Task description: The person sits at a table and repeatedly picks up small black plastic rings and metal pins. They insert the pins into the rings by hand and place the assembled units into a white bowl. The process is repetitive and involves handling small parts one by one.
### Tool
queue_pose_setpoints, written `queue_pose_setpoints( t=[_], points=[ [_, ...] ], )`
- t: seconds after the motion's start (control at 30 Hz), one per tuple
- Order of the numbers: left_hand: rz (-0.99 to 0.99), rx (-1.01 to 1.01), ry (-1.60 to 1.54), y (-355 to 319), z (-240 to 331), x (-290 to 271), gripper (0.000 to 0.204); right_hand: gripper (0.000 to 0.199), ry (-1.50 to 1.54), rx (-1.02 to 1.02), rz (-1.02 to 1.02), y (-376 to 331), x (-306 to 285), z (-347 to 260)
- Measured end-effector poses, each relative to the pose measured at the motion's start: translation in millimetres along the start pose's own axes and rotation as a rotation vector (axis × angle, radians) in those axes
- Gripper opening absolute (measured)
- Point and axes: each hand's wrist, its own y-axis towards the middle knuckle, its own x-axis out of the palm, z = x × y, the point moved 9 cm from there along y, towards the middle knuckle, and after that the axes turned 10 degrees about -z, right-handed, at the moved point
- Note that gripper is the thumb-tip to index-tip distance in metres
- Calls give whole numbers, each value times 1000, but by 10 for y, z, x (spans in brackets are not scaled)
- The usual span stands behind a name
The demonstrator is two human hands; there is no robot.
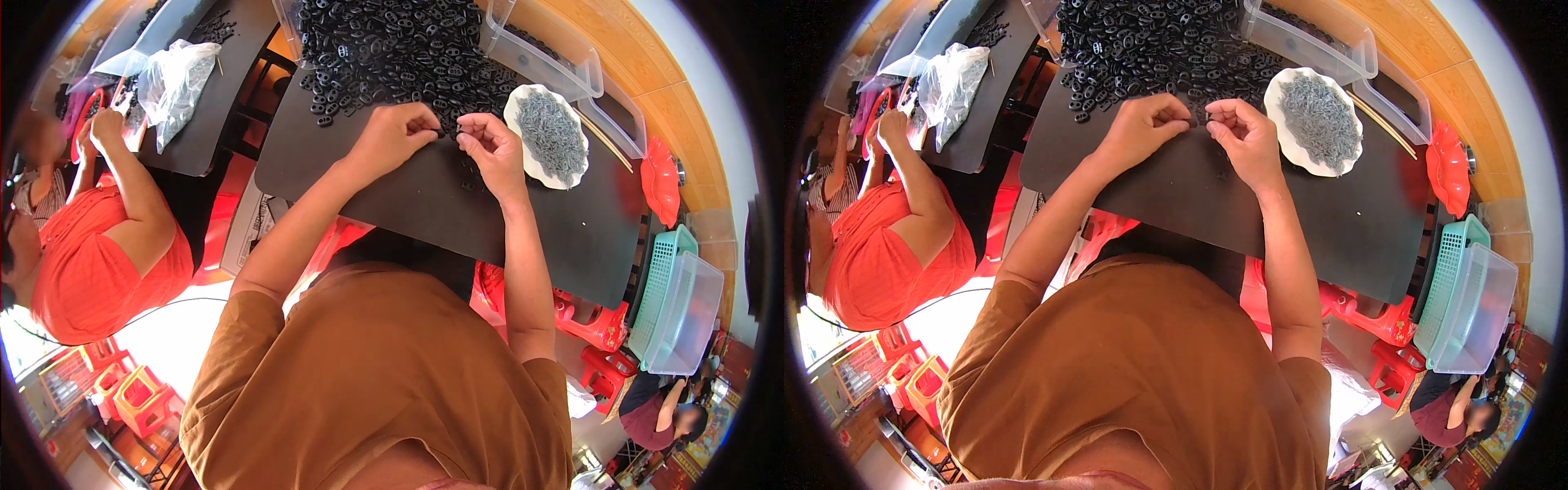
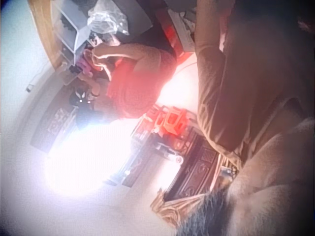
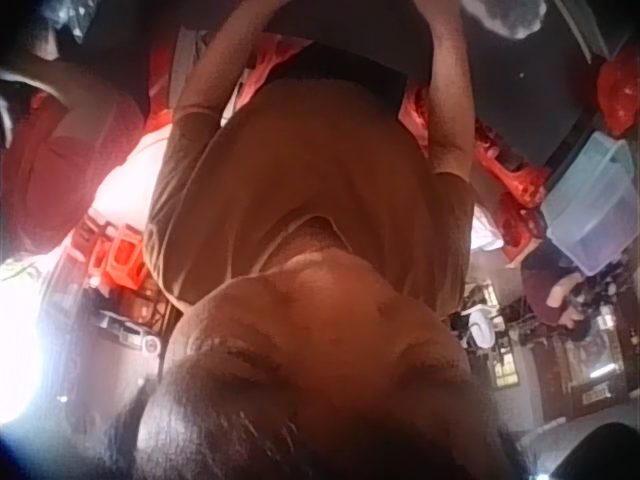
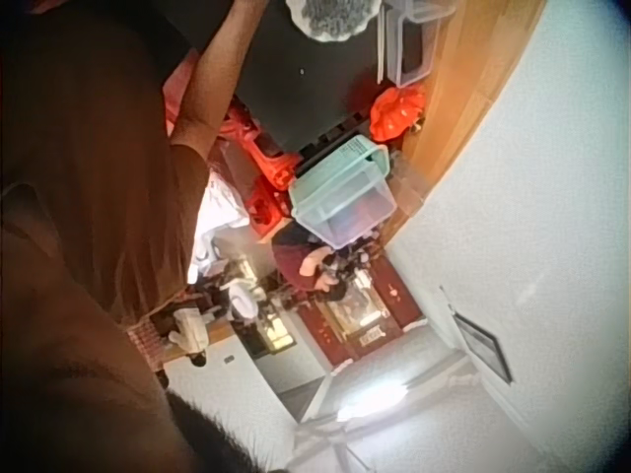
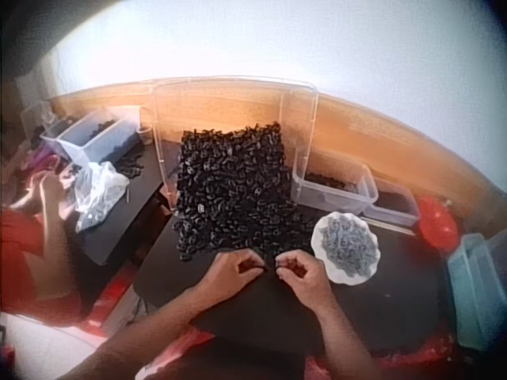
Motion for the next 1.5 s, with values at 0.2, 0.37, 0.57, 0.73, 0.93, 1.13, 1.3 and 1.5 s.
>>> queue_pose_setpoints(
  t=[0.2, 0.37, 0.57, 0.73, 0.93, 1.13, 1.3, 1.5],
  points=[
    [-34, -131, -827, -24, -295, 123, 23, 21, -16, -15, -41, -1, 109, -42],
    [-14, -114, -905, -31, -308, 120, 22, 21, -15, -19, -52, 5, 155, -72],
    [-25, -39, -541, -7, -197, 108, 18, 20, 16, -50, -24, 9, 116, -70],
    [88, 264, 417, -147, 230, 29, 18, 19, 39, -74, 18, -1, 53, -79],
    [59, 317, 484, -143, 234, -113, 22, 18, 24, -76, 20, 2, 34, -68],
    [114, 133, 243, -192, 65, -351, 15, 18, 41, -73, 39, 0, 19, -77],
    [154, 82, 562, -264, 236, -274, 17, 17, 0, -51, 41, -8, 36, -73],
    [46, 63, 564, -123, 85, -226, 22, 18, -67, -33, 24, -3, 82, -45]
  ],
)
